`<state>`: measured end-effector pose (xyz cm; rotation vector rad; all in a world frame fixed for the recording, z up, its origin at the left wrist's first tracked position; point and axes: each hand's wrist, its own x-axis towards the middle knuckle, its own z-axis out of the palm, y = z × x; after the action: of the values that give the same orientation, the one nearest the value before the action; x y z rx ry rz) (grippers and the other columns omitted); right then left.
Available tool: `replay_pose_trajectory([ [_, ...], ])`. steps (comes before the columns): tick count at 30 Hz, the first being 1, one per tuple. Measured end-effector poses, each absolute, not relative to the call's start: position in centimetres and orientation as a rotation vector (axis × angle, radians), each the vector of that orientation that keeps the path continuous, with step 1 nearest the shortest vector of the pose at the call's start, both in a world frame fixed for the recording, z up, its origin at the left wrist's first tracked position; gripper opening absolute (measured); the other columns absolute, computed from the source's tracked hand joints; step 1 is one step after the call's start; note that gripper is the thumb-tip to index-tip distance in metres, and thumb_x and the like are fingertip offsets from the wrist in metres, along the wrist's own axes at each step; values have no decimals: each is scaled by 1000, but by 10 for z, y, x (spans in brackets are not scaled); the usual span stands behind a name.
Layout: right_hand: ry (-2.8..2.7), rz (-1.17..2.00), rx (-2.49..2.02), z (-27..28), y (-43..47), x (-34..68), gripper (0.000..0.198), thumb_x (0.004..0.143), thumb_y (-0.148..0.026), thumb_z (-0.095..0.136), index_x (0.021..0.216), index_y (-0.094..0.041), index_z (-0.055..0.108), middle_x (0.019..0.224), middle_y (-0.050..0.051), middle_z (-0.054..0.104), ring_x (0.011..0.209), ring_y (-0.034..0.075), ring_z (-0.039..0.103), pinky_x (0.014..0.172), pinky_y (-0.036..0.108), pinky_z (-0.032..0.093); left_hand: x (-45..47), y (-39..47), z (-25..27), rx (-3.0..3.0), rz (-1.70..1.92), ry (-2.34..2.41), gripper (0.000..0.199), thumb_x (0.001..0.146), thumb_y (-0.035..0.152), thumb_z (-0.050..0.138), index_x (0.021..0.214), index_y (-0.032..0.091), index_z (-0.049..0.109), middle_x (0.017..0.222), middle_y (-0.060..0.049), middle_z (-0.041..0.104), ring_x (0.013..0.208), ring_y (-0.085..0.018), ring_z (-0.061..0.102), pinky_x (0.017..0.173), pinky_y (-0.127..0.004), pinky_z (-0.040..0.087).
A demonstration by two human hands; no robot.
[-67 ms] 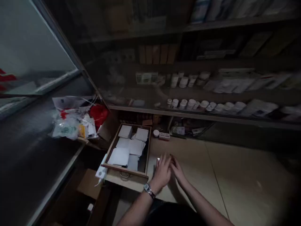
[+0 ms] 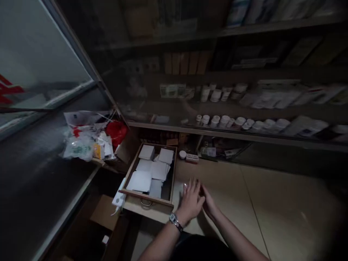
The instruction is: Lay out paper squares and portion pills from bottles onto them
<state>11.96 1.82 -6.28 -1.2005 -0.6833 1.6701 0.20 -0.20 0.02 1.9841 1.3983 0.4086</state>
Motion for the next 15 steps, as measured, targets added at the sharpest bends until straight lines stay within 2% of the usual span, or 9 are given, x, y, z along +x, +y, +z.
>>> replay_pose_trajectory([
  [2, -601, 1812, -1146, -58, 15, 115, 54, 71, -64, 50, 96, -20, 69, 109, 11, 67, 119, 29, 51, 101, 44, 38, 0, -2, 2, 2009, 439, 1358, 55, 90, 33, 39, 142, 17, 29, 148, -11, 31, 138, -25, 23, 113, -50, 17],
  [4, -521, 1952, -1091, -51, 16, 111, 57, 70, -67, 49, 94, -18, 68, 104, 13, 68, 113, 31, 55, 96, 46, 42, -9, 1, 5, 2022, 500, 1320, 47, 89, 31, 39, 134, 18, 42, 140, -10, 46, 131, -23, 38, 111, -46, 25],
  [7, -521, 1868, -1176, -36, 22, 99, 51, 69, -62, 56, 98, -21, 67, 100, 12, 69, 104, 29, 60, 88, 43, 46, -46, 8, 10, 1976, 650, 1369, 34, 88, 23, 40, 116, 21, 59, 117, -6, 64, 109, -20, 57, 99, -37, 41],
  [9, -639, 1706, -1275, -24, 31, 82, 44, 68, -53, 63, 99, -22, 66, 100, 9, 68, 99, 26, 61, 85, 38, 47, -86, 14, 10, 1871, 780, 1644, 33, 87, 19, 39, 111, 19, 62, 108, -9, 67, 99, -21, 61, 92, -36, 46],
  [11, -801, 1627, -1294, -14, 41, 53, 38, 64, -44, 68, 94, -20, 67, 102, 9, 68, 97, 25, 61, 83, 34, 47, -133, 19, 5, 1745, 868, 1993, 35, 87, 16, 36, 111, 16, 61, 110, -12, 66, 103, -23, 59, 93, -38, 45],
  [13, -884, 1691, -1266, -9, 52, 17, 35, 62, -35, 69, 92, -18, 66, 99, 9, 68, 93, 23, 62, 78, 31, 48, -175, 21, -4, 1656, 808, 2262, 35, 85, 14, 38, 112, 9, 59, 112, -17, 63, 106, -26, 57, 96, -41, 42],
  [15, -883, 1804, -1343, -10, 59, -24, 31, 62, -27, 66, 92, -18, 64, 95, 7, 68, 84, 20, 64, 66, 27, 50, -205, 23, -13, 1592, 674, 2411, 36, 83, 12, 41, 115, 4, 56, 112, -20, 62, 108, -28, 56, 95, -41, 43],
])
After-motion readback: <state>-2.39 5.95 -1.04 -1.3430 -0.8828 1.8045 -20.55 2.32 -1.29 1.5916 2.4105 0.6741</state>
